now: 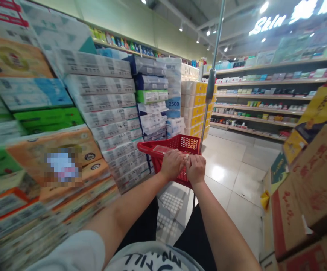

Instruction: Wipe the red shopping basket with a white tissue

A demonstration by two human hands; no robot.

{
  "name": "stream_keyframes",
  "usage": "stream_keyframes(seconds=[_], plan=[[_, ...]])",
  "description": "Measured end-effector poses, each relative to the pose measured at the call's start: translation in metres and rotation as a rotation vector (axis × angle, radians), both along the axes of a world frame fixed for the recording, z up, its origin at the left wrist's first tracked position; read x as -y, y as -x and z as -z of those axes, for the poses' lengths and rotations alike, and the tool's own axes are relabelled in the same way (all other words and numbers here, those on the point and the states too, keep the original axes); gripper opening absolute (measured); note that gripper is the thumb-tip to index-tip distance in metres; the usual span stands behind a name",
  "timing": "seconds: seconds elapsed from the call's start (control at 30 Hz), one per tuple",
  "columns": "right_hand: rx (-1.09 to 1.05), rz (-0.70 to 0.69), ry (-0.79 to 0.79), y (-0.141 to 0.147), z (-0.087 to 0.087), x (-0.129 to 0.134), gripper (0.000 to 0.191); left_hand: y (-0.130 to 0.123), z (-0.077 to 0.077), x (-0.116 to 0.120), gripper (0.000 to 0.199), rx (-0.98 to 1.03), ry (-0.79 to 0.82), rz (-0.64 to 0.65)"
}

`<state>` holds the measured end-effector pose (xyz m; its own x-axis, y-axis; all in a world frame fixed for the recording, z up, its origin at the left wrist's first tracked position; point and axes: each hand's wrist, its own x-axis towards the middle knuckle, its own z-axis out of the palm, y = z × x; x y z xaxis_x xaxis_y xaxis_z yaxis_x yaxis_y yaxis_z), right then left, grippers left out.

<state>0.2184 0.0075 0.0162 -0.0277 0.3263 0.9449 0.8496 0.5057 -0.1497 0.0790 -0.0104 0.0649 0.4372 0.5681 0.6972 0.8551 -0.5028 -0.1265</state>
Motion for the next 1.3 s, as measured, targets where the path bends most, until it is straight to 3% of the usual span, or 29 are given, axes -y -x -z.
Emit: stream_keyframes(seconds=[0.07, 0.17, 0.27, 0.47, 0.57, 0.67, 0.87, 0.97, 1.07, 1.23, 1.3], plan=[[0.013, -0.006, -0.007, 0.001, 0.0, 0.0, 0.025, -0.001, -0.002, 0.001, 0.032, 0.009, 0.007, -0.019], [0.017, -0.006, 0.007, 0.002, -0.002, 0.0, 0.028, -0.007, -0.022, -0.011, 0.036, -0.133, 0.192, -0.088], [0.011, -0.006, 0.017, 0.003, -0.003, 0.0, 0.028, -0.01, -0.034, -0.018, 0.034, -0.213, 0.274, -0.06], [0.046, -0.02, 0.009, 0.001, -0.003, 0.002, 0.028, -0.006, -0.011, 0.001, 0.035, 0.044, 0.065, -0.064], [0.052, -0.02, 0.002, 0.0, -0.003, 0.001, 0.028, -0.01, -0.019, -0.004, 0.036, -0.051, 0.168, -0.111], [0.04, -0.009, -0.003, -0.001, -0.003, 0.0, 0.028, -0.013, -0.027, -0.01, 0.035, -0.172, 0.253, -0.06], [0.033, -0.017, 0.025, -0.003, -0.003, 0.001, 0.029, -0.012, -0.014, 0.005, 0.039, 0.033, 0.081, -0.082], [0.033, -0.017, 0.026, -0.002, -0.002, 0.003, 0.027, -0.016, -0.027, -0.002, 0.036, -0.109, 0.242, -0.121], [0.021, -0.018, 0.023, -0.001, -0.002, 0.004, 0.027, -0.016, -0.035, -0.008, 0.029, -0.212, 0.314, -0.068], [0.019, -0.016, 0.029, 0.0, -0.002, 0.003, 0.027, -0.009, -0.012, 0.004, 0.032, 0.046, 0.064, -0.043], [0.03, -0.019, 0.033, 0.0, -0.002, 0.003, 0.027, -0.009, -0.011, 0.005, 0.032, 0.076, 0.058, -0.08]])
